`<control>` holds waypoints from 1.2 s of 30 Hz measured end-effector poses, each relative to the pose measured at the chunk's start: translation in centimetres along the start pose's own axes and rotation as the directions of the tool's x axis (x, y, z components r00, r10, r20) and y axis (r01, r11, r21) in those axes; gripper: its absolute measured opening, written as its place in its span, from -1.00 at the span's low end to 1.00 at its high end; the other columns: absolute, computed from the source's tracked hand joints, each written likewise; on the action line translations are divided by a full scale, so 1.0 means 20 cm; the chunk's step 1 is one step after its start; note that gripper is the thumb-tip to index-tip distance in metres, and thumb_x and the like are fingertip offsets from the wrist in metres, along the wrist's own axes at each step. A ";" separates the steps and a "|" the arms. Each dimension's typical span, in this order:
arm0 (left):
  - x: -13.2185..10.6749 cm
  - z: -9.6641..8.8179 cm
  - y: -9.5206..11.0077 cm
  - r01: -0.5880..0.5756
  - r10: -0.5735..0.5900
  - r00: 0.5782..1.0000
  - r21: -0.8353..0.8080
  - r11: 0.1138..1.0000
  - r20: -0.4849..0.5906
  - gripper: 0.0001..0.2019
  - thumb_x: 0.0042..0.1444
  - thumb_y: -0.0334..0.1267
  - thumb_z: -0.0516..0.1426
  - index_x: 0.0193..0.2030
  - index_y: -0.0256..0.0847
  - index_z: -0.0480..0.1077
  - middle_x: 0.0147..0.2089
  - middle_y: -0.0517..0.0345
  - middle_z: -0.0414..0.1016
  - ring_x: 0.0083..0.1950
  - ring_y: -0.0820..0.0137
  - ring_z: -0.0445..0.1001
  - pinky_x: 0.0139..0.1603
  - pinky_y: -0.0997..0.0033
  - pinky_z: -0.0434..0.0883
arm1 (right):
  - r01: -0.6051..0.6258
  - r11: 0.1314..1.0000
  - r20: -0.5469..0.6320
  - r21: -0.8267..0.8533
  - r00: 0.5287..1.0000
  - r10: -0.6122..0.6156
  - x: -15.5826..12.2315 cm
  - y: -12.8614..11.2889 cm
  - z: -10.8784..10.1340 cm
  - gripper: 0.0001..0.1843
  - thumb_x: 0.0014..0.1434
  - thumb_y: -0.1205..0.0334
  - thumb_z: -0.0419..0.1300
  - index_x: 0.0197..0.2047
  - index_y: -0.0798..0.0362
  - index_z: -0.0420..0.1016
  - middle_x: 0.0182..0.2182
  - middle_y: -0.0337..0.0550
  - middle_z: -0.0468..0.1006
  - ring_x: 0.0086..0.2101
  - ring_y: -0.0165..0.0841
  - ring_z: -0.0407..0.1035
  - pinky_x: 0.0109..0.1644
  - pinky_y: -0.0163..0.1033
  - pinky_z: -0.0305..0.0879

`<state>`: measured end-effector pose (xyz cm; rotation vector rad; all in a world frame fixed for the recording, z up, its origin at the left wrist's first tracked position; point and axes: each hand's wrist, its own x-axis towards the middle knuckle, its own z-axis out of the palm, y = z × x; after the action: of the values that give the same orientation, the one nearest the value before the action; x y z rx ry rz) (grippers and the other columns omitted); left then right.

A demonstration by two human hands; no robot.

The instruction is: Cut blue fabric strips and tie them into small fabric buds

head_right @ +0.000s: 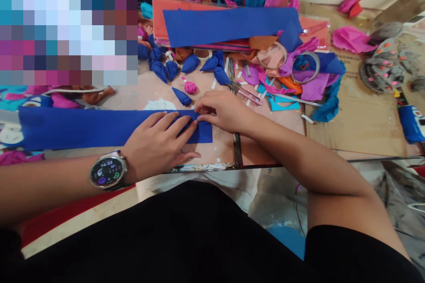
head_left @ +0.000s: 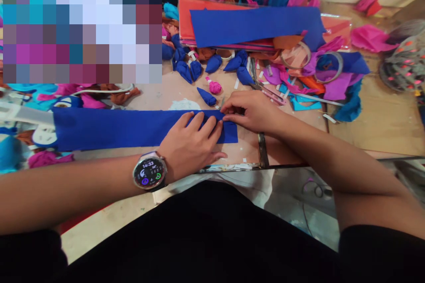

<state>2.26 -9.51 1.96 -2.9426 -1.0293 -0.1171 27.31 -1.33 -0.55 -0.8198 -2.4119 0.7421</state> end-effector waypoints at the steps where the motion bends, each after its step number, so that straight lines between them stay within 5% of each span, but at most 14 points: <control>1: 0.00 0.00 0.00 -0.002 0.002 1.000 -0.001 1.000 0.000 -0.26 0.41 0.20 0.20 0.48 -0.36 0.43 0.29 -0.35 0.55 0.27 -0.15 0.53 0.20 -0.15 0.50 | 0.000 1.000 0.008 -0.001 1.000 0.000 0.00 0.00 0.00 -0.89 0.34 0.21 0.40 -0.12 0.06 0.67 -0.30 -0.13 0.65 -0.32 -0.30 0.46 -0.18 -0.20 0.31; 19: 0.01 0.01 -0.02 -0.019 0.019 0.999 0.000 1.000 -0.043 -0.37 0.45 0.22 0.14 0.35 -0.29 0.54 0.28 -0.25 0.58 0.23 -0.08 0.54 0.21 -0.11 0.45 | -0.025 0.999 0.125 0.027 0.992 0.021 0.00 -0.01 -0.08 -0.87 0.34 0.19 0.42 -0.07 0.02 0.69 -0.25 -0.14 0.66 -0.26 -0.29 0.50 -0.11 -0.19 0.36; 36: 0.00 0.02 -0.01 -0.015 0.015 0.998 0.000 1.000 -0.067 -0.34 0.46 0.19 0.14 0.35 -0.41 0.53 0.32 -0.32 0.58 0.28 -0.13 0.56 0.22 -0.14 0.49 | 0.005 1.000 0.106 0.024 0.994 -0.008 -0.01 -0.01 -0.07 -0.85 0.37 0.14 0.40 -0.07 0.03 0.69 -0.25 -0.13 0.66 -0.25 -0.29 0.50 -0.09 -0.19 0.37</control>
<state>2.12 -9.29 1.57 -2.9243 -0.9988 -0.2143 28.15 -1.08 0.48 -0.7809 -2.4934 0.8293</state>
